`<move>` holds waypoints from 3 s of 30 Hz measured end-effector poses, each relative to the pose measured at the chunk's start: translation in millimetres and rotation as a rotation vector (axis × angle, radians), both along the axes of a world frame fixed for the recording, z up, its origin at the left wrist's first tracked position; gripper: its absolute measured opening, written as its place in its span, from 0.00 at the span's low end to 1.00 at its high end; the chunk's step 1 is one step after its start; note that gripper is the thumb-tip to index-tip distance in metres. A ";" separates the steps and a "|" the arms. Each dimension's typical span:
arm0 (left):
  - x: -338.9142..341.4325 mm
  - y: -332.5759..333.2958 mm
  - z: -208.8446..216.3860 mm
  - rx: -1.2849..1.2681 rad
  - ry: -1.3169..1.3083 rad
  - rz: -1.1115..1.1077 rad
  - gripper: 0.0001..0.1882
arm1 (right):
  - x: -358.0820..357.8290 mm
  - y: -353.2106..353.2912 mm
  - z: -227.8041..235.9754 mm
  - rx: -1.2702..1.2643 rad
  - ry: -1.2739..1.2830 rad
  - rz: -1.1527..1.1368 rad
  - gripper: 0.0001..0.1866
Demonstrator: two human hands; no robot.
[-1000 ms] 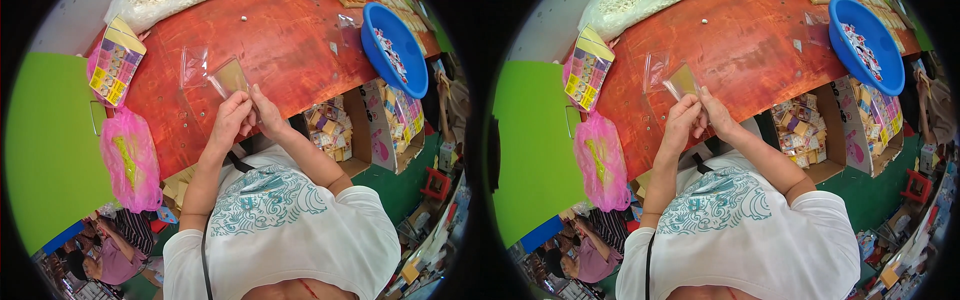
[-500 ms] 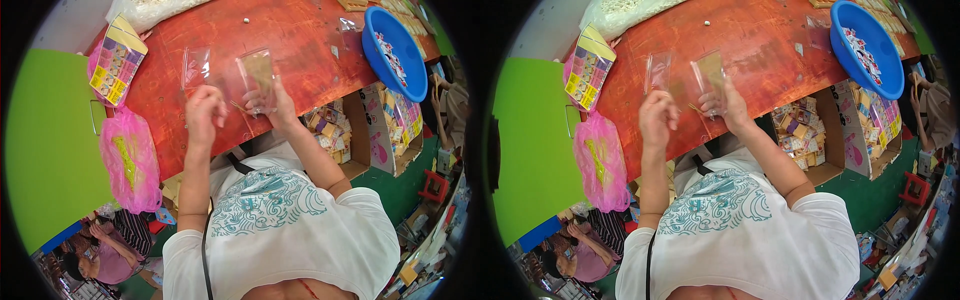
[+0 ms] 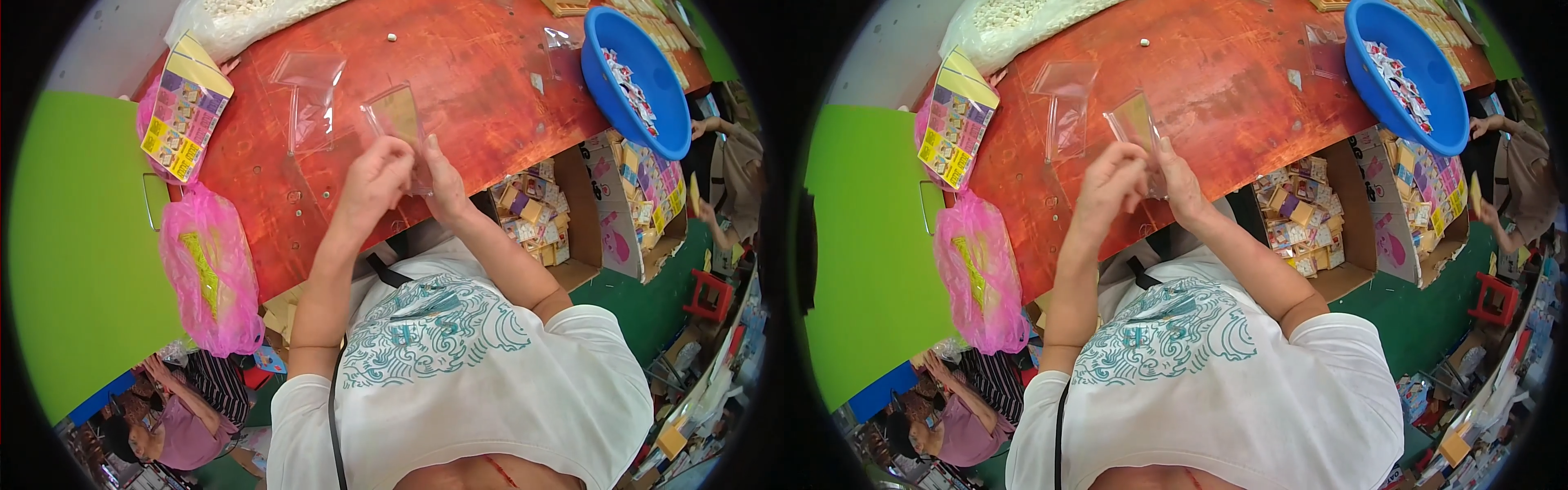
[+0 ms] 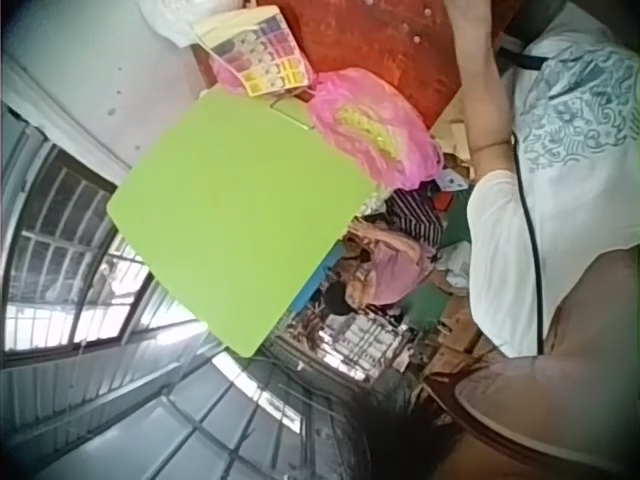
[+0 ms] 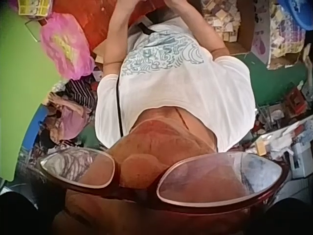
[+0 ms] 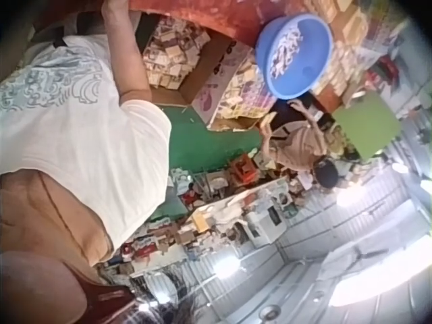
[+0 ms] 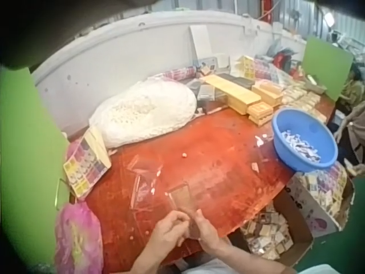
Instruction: Applying stickers to small packages and organizing plastic trays for assembly on a factory workbench.
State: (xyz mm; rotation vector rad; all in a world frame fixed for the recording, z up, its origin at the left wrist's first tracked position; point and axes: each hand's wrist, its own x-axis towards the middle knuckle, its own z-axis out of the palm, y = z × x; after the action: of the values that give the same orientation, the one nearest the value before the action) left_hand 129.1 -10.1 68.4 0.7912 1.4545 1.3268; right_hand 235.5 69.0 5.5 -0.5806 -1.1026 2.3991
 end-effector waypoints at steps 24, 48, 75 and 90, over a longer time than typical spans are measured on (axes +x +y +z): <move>8.0 -12.3 -25.5 0.057 -0.164 0.045 0.11 | -0.1 -10.9 -11.5 0.063 -0.097 0.119 0.36; -9.7 1.0 -6.5 0.013 0.340 0.181 0.13 | 3.2 3.9 2.0 0.003 -0.086 -0.053 0.43; 11.2 -5.3 -32.9 0.130 -0.196 0.035 0.10 | 0.3 -8.6 -1.5 0.099 -0.187 0.031 0.39; 8.7 -9.2 -35.8 0.140 -0.217 0.039 0.11 | -1.8 -10.4 4.1 0.068 -0.187 0.045 0.37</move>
State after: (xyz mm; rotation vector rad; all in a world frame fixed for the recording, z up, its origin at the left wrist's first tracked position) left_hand 137.8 -19.3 32.6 0.6873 1.2222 1.5078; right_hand 233.7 58.7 9.6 -0.7770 -1.2821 2.3726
